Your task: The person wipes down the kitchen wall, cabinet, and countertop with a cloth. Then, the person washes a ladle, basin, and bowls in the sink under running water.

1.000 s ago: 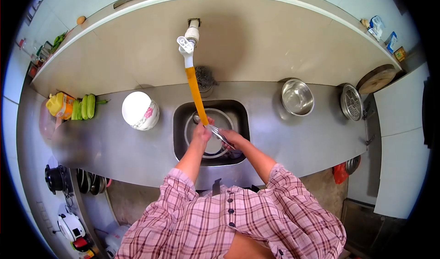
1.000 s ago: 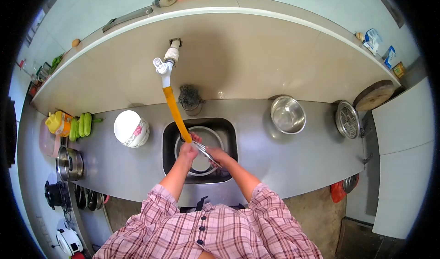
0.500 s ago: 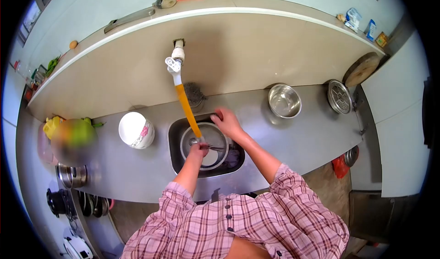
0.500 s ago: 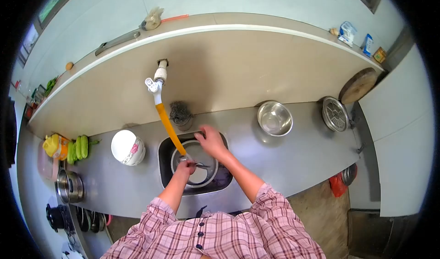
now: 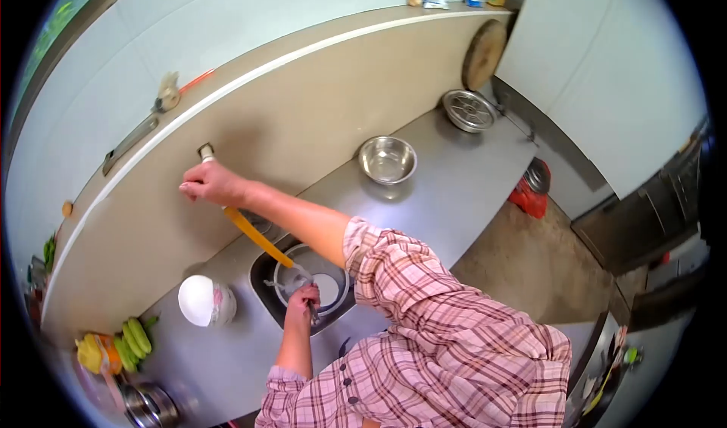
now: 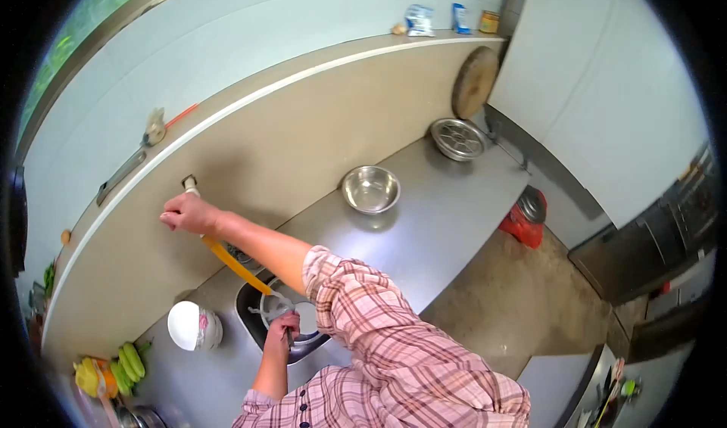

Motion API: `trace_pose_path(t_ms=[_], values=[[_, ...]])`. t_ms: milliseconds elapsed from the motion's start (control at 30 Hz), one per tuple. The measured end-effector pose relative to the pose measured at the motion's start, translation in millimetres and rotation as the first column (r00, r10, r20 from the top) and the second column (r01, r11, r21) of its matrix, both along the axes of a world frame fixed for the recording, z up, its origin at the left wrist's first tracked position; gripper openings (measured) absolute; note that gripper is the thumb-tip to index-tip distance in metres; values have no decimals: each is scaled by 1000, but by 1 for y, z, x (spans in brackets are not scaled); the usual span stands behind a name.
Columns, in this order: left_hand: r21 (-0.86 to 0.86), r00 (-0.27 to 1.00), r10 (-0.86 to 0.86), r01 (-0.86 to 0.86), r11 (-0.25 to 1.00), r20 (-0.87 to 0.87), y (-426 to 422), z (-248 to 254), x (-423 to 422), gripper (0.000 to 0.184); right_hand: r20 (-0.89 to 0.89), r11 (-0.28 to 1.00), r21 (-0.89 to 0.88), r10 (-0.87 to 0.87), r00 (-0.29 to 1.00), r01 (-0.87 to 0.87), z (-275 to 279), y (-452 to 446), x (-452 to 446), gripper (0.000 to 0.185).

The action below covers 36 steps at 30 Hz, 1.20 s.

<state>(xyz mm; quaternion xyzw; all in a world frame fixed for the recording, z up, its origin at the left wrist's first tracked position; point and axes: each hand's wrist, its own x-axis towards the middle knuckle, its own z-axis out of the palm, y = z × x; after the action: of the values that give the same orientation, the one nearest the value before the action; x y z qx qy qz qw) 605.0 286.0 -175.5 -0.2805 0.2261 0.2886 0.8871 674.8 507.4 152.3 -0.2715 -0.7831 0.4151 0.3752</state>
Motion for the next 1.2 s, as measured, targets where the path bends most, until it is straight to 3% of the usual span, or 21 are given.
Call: trace_pose_path(t_ms=[33,100,200,233,267,300,400,433,467,500,533,567,600,633,667,700,733,933,1067,1200], values=[[-178,1000,-20,22,984,13,1,-15,-2,18,-41,971,153,-180,983,184,-8,-4,-11,20],[143,987,-66,88,986,-149,-5,-35,-9,18,-192,751,418,-476,858,511,-27,-10,-36,20],[487,963,-2,138,862,-268,-7,-82,-11,17,-199,603,430,-663,722,672,-23,-21,-51,20],[743,934,44,252,620,-354,-7,-62,-11,17,-147,665,393,-636,758,635,-18,-25,-47,17],[402,986,-130,160,902,-100,-3,-42,-14,19,-95,722,349,-606,790,597,-14,-29,-42,16],[-135,989,-112,125,983,101,1,-4,-14,21,-46,773,298,-574,818,560,-12,-34,-35,15],[89,987,-132,123,988,96,-1,26,-16,26,-238,555,440,-686,688,706,-22,-81,20,23],[119,915,-350,377,919,-200,8,5,-23,26,-189,582,360,-720,668,729,-36,-96,39,28],[199,574,-521,770,606,-632,33,-95,-44,27,-137,598,276,-750,647,752,-53,-114,61,34],[92,124,-268,987,132,-955,22,-95,-42,20,-35,616,198,-773,634,762,-65,-140,83,30],[-248,-178,259,931,-269,-949,13,-77,-46,20,62,616,114,-787,613,779,-78,-166,104,26],[-658,-157,777,647,-385,-609,8,-54,-51,26,209,641,95,-761,614,762,-101,-185,126,21],[-563,-314,677,807,-180,-666,-10,9,-37,26,345,658,56,-719,603,751,-123,-210,150,16],[-562,-300,737,817,-130,-606,-21,37,-31,26,369,656,-7,-700,612,755,-140,-237,172,13],[-481,-329,695,876,-28,-639,-24,28,-37,29,386,654,-72,-678,626,753,-151,-266,192,10],[-399,-321,671,916,40,-668,-39,51,-29,27,406,617,-125,-682,608,777,-154,-296,211,10],[-334,-290,641,941,55,-710,-51,54,-27,27,423,583,-178,-682,597,793,-155,-325,228,9],[-204,-172,439,979,-28,-882,-121,76,13,28,402,443,-286,-749,526,850,-145,-487,351,8],[-189,-151,369,979,-71,-917,-125,68,73,29,467,201,-248,-832,299,948,-172,-551,427,8],[-173,-122,308,974,-145,-944,-153,80,170,30,428,133,-186,-881,202,973,-192,-638,503,8]])
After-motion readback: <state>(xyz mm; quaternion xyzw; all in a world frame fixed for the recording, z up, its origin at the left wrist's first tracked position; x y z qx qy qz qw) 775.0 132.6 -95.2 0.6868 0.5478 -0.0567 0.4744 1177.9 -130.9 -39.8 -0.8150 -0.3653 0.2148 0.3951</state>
